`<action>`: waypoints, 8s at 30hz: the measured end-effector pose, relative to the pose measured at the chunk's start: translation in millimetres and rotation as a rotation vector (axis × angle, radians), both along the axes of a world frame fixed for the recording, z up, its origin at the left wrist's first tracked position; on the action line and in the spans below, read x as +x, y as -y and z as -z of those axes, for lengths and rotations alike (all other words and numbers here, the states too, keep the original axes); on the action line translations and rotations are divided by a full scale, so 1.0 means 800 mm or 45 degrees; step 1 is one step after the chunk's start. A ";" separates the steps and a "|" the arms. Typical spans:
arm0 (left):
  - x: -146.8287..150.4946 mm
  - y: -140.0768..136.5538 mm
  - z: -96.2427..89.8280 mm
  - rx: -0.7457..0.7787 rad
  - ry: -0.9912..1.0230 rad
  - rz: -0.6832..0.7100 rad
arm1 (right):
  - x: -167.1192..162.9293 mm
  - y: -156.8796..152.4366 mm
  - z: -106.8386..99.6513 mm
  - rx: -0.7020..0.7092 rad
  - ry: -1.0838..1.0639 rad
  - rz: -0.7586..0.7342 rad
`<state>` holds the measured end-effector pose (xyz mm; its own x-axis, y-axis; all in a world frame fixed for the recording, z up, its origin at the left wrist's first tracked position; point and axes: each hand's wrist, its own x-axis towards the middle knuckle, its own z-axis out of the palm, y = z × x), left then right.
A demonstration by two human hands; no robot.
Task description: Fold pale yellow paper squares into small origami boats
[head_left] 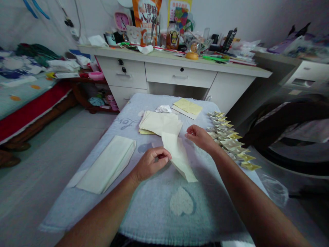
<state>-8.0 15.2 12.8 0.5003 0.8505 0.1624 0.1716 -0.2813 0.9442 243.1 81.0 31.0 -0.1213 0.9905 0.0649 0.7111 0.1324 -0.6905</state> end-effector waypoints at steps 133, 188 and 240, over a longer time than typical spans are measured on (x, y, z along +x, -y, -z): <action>0.031 0.017 0.038 0.734 -1.021 0.037 | -0.013 0.112 0.055 0.173 0.386 0.276; 0.028 0.012 0.027 0.547 -0.819 -0.057 | -0.031 0.119 0.051 0.235 0.574 0.004; -0.006 -0.014 0.015 0.170 -0.700 -0.179 | -0.011 0.070 0.028 0.083 0.520 -0.075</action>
